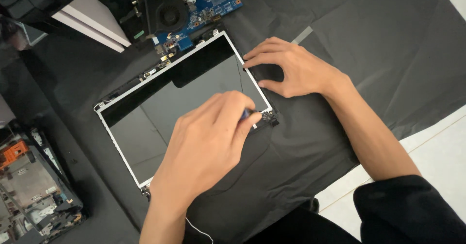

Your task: The person places a laptop screen into a metal frame and secures it by tightening screws at the corners using a screwdriver. They then use a prying tool to adjust the edges of the screen within the frame.

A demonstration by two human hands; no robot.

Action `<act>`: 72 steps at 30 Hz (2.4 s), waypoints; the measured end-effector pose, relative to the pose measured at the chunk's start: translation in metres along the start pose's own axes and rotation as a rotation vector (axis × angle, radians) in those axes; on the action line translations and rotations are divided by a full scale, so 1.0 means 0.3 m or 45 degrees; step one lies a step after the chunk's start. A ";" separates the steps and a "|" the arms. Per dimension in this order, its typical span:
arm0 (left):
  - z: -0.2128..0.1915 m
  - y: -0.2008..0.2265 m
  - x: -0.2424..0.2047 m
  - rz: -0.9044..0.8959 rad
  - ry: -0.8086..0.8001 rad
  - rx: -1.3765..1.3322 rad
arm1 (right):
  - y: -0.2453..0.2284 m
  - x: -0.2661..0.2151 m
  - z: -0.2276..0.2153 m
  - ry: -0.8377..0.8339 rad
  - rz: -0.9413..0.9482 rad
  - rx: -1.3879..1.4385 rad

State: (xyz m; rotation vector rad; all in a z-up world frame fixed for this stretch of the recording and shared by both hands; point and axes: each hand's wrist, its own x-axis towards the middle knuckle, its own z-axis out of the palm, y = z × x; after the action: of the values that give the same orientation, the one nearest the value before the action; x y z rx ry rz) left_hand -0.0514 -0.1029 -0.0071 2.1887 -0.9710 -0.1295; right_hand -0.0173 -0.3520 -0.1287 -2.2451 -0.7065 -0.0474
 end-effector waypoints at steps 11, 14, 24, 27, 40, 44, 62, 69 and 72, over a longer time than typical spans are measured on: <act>-0.052 -0.029 -0.020 -0.131 0.128 -0.073 | 0.004 -0.005 -0.005 -0.028 -0.004 0.001; -0.081 -0.036 -0.036 -0.186 0.170 -0.040 | -0.014 -0.006 -0.027 -0.084 0.035 0.001; -0.157 -0.050 -0.095 -0.246 0.342 0.119 | -0.046 -0.008 -0.026 -0.286 0.128 -0.061; -0.165 -0.054 -0.101 -0.239 0.347 0.103 | -0.063 -0.003 -0.031 -0.287 0.106 -0.062; -0.188 -0.049 -0.108 -0.221 0.344 0.153 | -0.028 -0.009 -0.013 -0.301 0.167 -0.111; -0.202 -0.032 -0.096 -0.268 0.376 0.131 | -0.022 -0.015 -0.010 -0.283 0.112 -0.095; -0.269 -0.016 -0.124 -0.313 0.438 0.149 | -0.063 0.017 0.114 -0.130 -0.077 -0.285; -0.307 -0.042 -0.179 -0.182 0.492 -0.048 | -0.040 0.011 0.145 -0.222 -0.059 -0.226; -0.319 -0.043 -0.205 -0.184 0.564 -0.180 | -0.042 0.007 0.145 -0.221 -0.065 -0.221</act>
State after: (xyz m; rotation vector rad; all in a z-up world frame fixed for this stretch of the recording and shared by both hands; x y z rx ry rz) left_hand -0.0528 0.0002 0.0428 2.0344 -0.5391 0.2069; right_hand -0.0295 -0.3141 -0.1506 -2.4175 -0.8821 0.0648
